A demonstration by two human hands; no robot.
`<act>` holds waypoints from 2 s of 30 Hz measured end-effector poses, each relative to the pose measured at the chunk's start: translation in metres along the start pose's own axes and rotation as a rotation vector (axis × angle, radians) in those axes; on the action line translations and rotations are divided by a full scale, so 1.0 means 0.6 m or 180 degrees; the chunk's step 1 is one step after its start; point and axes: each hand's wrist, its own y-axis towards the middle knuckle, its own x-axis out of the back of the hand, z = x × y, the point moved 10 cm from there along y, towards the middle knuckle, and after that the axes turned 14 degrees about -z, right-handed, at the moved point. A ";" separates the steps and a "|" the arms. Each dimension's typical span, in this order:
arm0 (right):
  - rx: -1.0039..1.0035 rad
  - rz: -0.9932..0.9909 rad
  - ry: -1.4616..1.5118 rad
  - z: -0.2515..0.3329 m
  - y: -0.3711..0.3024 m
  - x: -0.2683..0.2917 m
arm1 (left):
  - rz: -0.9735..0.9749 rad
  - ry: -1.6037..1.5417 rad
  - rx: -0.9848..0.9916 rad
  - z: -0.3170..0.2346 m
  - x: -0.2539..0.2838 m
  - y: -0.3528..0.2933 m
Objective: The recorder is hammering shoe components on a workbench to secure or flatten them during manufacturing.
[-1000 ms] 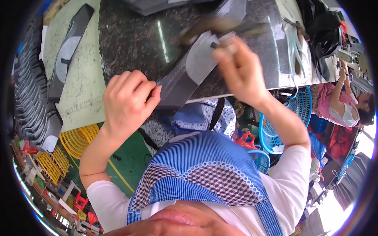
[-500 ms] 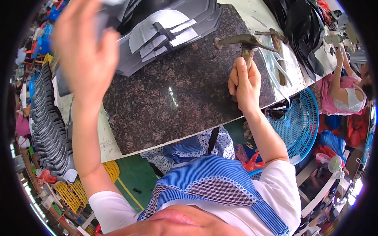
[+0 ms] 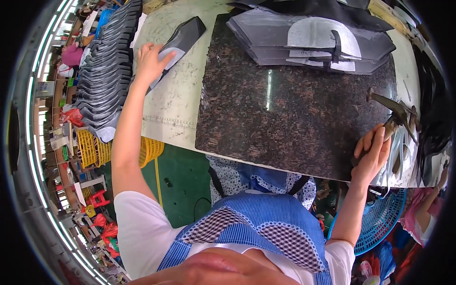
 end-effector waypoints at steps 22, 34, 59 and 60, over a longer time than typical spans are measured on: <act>0.0066 0.3556 -0.0872 0.043 -0.236 -0.434 | 0.0507 -0.2701 -0.1459 -0.245 0.353 -0.110; -0.0177 0.2104 -0.1263 0.020 -0.140 -0.181 | 0.0328 -0.3244 -0.1379 -0.193 0.437 -0.115; -0.0060 0.1778 -0.0952 0.029 -0.078 -0.092 | 0.3133 -0.4603 -0.0877 -0.570 0.211 -0.123; -0.0088 0.1789 -0.0952 0.021 -0.076 -0.095 | 0.3333 -0.4631 -0.0358 -0.585 0.200 -0.116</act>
